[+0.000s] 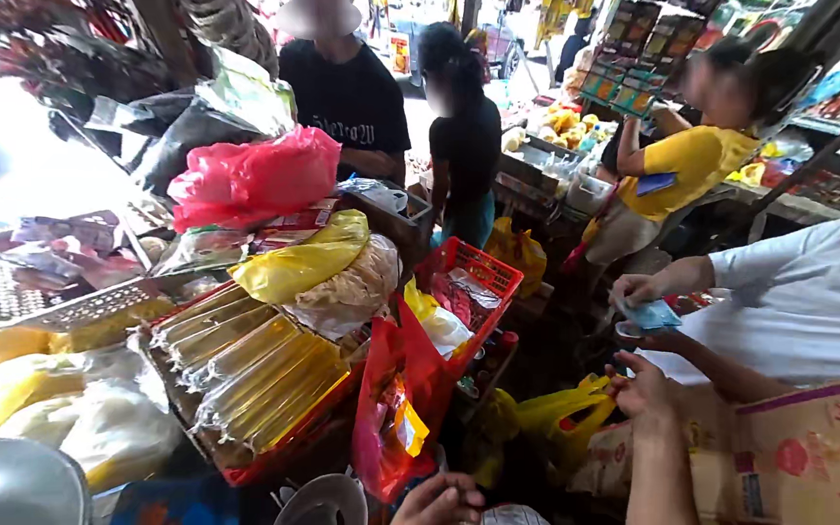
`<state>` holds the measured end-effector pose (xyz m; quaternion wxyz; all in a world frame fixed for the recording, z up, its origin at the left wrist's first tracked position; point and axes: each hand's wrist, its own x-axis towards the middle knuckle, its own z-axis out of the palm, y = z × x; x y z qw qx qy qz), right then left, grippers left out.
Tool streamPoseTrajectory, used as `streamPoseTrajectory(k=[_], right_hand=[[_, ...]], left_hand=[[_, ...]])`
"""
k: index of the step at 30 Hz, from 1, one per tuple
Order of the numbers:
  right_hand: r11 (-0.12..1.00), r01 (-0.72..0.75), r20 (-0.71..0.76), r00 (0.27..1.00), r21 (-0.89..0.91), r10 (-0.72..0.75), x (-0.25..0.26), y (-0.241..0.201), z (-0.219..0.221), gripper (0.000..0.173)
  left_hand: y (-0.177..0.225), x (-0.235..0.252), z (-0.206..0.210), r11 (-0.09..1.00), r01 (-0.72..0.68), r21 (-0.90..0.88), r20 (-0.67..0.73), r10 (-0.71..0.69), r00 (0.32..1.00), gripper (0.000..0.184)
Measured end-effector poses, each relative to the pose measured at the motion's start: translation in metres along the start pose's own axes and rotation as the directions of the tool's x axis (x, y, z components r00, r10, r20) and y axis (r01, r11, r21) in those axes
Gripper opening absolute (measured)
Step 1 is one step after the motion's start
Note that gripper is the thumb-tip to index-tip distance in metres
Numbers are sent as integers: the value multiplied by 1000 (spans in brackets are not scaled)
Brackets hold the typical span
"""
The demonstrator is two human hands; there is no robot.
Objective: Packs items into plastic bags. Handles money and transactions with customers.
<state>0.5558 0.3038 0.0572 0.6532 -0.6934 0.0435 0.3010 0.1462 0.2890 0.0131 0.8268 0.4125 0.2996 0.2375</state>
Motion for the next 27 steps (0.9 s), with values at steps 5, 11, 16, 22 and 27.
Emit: streamPoseTrajectory(k=[5, 11, 16, 22, 27], right_hand=[[998, 2, 36, 999, 67, -4, 23, 0, -18, 28], [994, -19, 28, 999, 111, 16, 31, 4, -32, 32], [995, 13, 65, 998, 94, -19, 29, 9, -29, 41], [991, -41, 111, 994, 128, 27, 36, -4, -35, 37], [989, -77, 102, 993, 127, 65, 56, -4, -47, 29]], left_hand=[[1, 74, 14, 941, -14, -338, 124, 59, 990, 43], [-3, 160, 70, 972, -47, -231, 184, 91, 979, 67], [-9, 221, 139, 979, 11, -206, 180, 27, 983, 78], [-20, 249, 179, 931, -110, -349, -207, 38, 978, 48], [-19, 255, 174, 915, -203, -348, -309, 93, 947, 41]])
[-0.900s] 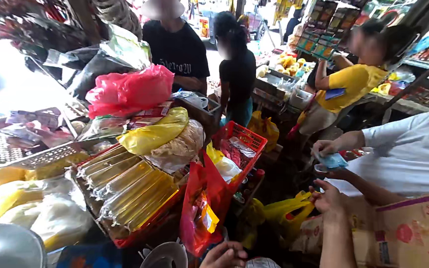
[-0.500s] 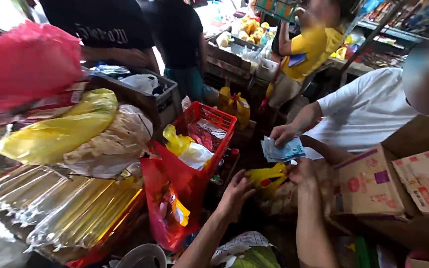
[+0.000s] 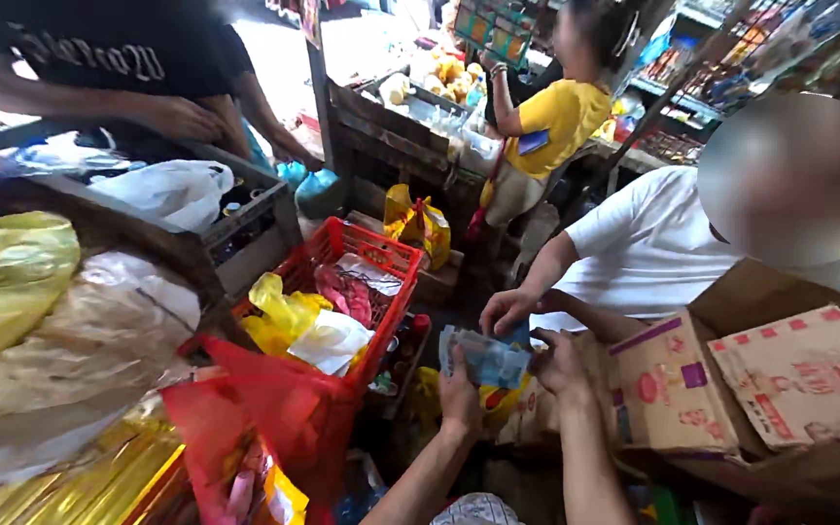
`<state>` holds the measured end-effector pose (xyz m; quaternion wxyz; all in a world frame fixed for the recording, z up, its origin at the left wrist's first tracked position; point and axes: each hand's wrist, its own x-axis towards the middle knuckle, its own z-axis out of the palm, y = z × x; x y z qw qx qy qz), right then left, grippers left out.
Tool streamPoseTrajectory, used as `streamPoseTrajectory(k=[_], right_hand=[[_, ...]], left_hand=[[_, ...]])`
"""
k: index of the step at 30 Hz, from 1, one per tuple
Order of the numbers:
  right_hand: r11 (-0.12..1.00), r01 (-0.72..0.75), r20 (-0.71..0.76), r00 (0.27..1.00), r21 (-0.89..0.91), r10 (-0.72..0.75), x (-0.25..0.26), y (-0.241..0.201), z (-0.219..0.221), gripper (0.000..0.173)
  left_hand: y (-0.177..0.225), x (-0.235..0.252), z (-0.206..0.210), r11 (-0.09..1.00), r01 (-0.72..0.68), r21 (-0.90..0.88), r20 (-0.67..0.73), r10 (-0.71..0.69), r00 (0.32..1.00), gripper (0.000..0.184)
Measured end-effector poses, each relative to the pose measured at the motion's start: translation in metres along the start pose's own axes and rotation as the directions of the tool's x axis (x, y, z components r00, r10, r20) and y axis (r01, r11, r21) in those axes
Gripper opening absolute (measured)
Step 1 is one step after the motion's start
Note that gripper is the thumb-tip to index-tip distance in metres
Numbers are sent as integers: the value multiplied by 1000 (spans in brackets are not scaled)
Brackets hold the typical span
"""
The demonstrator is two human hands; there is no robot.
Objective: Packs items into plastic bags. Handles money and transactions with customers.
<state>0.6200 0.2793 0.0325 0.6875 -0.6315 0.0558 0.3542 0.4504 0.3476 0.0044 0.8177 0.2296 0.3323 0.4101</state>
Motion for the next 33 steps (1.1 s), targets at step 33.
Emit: streamPoseTrajectory(k=[33], right_hand=[[124, 545, 506, 826, -829, -248, 50, -4, 82, 50]], left_hand=[[60, -104, -149, 741, -419, 525, 329, 277, 903, 18]])
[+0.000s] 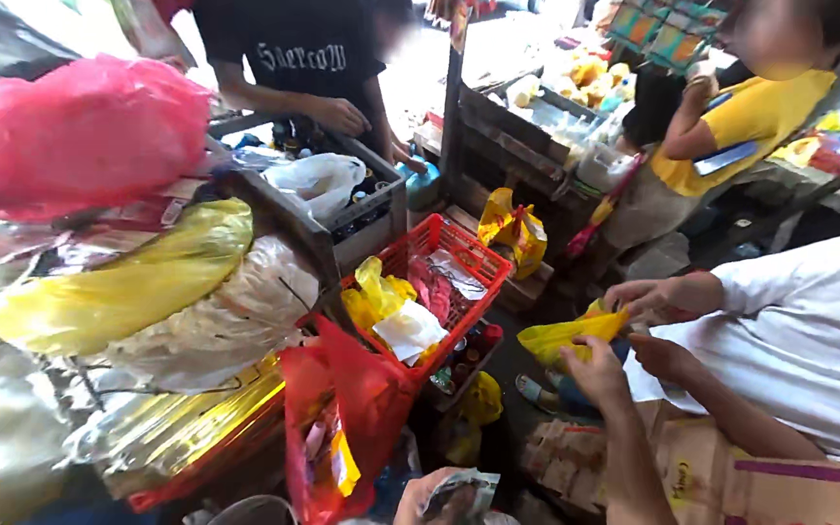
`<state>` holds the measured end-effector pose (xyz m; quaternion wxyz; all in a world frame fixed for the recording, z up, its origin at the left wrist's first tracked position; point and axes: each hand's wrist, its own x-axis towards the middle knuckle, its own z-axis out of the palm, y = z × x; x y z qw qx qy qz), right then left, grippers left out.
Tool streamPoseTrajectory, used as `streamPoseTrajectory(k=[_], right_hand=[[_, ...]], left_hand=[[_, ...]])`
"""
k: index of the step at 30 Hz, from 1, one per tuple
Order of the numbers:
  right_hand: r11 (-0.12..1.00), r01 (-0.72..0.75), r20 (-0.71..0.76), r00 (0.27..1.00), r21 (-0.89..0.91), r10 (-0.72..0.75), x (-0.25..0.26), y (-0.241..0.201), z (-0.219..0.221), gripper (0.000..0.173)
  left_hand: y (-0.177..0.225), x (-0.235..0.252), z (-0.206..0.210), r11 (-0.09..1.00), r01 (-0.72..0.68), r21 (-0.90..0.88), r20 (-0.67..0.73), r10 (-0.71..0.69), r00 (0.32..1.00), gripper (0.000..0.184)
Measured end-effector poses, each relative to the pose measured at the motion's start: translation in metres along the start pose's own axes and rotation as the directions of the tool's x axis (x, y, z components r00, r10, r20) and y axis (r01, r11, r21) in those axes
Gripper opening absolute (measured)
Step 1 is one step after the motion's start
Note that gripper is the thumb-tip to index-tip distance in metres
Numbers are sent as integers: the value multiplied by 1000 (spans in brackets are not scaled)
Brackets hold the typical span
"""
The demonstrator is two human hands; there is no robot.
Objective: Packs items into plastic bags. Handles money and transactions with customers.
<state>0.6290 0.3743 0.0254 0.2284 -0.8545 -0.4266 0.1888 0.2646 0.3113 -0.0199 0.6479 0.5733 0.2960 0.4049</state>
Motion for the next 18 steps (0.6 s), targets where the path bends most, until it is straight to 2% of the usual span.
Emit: streamPoseTrajectory(k=[2, 3, 5, 6, 7, 8, 9, 12, 16, 18], right_hand=[[981, 72, 253, 960, 181, -118, -26, -22, 20, 45], [941, 100, 390, 892, 325, -229, -40, -36, 30, 40], [819, 87, 601, 636, 568, -484, -70, -68, 46, 35], [762, 67, 637, 504, 644, -583, -84, -86, 52, 36], [716, 65, 635, 409, 695, -655, -98, -104, 58, 38], [683, 89, 616, 361, 725, -700, -114, -122, 65, 40], [680, 131, 603, 365, 721, -709, -131, -139, 72, 44], [733, 211, 601, 453, 646, -659, -183, -173, 104, 54], [777, 181, 632, 486, 604, -604, -239, -193, 154, 41], [800, 158, 640, 519, 579, -566, -264, -200, 174, 32]], left_hand=[[1, -9, -8, 998, 29, 56, -78, -25, 997, 17], [3, -12, -13, 996, 37, 79, -119, -28, 992, 17], [12, -22, -23, 993, 52, 105, -217, -28, 976, 18], [17, -26, -27, 992, 53, 111, -279, -20, 960, 18], [23, -29, -32, 993, 48, 106, -344, -9, 939, 18], [29, -34, -37, 995, 42, 95, -402, 0, 916, 18], [35, -40, -43, 997, 32, 73, -453, 4, 891, 18], [44, -64, -63, 998, -39, -53, -576, 1, 817, 16], [48, -113, -92, 948, -23, -318, -671, -208, 712, 19], [48, -145, -106, 894, -41, -447, -654, -295, 697, 21]])
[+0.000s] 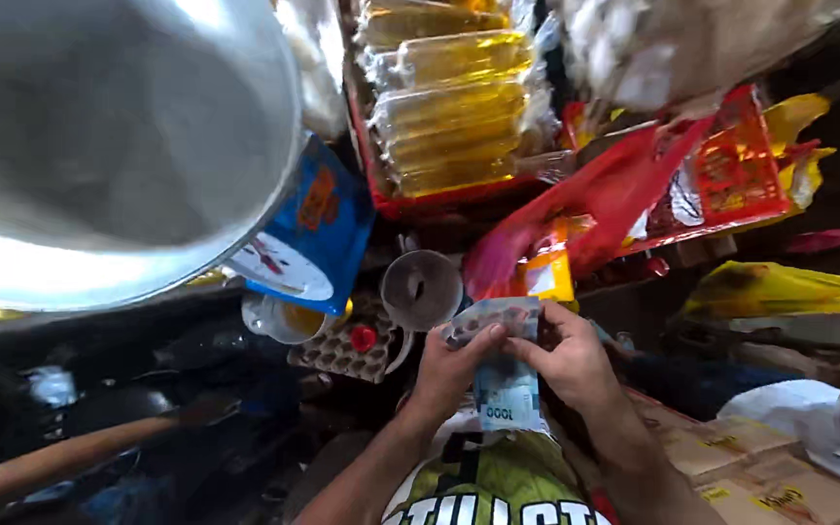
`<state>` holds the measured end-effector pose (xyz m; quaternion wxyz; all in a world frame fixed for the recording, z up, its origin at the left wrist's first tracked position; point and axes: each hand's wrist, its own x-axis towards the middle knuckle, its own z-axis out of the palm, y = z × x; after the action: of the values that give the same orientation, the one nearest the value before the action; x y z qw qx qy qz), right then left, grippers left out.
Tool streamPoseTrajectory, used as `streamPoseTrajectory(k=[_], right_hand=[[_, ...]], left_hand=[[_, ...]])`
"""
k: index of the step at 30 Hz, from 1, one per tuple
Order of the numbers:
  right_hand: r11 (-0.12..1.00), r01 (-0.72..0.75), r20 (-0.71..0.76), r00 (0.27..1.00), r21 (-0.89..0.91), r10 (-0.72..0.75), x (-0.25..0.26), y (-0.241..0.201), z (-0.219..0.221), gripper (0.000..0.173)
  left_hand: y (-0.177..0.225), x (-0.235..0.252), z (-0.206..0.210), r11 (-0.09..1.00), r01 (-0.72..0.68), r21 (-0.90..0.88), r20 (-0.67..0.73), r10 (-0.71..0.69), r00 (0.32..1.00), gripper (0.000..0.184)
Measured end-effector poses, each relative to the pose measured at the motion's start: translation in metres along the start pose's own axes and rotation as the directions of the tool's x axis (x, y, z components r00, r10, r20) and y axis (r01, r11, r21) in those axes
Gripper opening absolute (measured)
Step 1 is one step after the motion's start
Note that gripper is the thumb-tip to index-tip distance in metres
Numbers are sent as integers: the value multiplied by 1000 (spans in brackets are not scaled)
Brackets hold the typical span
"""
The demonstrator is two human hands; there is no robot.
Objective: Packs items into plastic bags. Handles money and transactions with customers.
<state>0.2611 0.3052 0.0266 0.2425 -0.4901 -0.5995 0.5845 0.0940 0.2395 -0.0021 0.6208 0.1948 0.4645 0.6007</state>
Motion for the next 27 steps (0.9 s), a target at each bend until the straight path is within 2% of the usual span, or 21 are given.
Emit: streamPoseTrajectory(k=[4, 7, 10, 13, 17, 22, 24, 26, 27], right_hand=[[997, -72, -67, 995, -7, 71, 5, -4, 52, 22], [992, -128, -60, 990, 5, 128, 2, -10, 90, 17], [991, -127, 0, 992, -31, 127, -5, -15, 123, 18], [998, -60, 76, 995, -29, 62, -8, -20, 150, 19], [996, 90, 190, 977, 19, -92, 3, -29, 173, 17], [981, 196, 316, 931, -7, -184, 19, -38, 195, 13], [980, 198, 367, 913, -15, -179, 18, -36, 211, 15], [983, 184, 393, 905, -11, -165, 12, -38, 231, 24], [983, 185, 406, 899, -9, -165, 9, -40, 242, 34]], left_hand=[[20, -25, -67, 983, 124, -132, 72, -115, 991, 21], [30, -36, -109, 996, 83, -28, 102, -80, 992, 18], [39, -49, -138, 997, 14, 79, 40, -17, 999, 19], [46, -64, -157, 984, -96, 149, -36, 103, 994, 16], [52, -79, -178, 948, -248, 202, -139, 278, 950, 14], [56, -101, -187, 920, -307, 246, -271, 369, 889, 17], [57, -109, -189, 923, -294, 249, -314, 364, 877, 24], [61, -113, -191, 935, -268, 234, -371, 341, 864, 31], [64, -114, -195, 936, -254, 242, -395, 334, 856, 33]])
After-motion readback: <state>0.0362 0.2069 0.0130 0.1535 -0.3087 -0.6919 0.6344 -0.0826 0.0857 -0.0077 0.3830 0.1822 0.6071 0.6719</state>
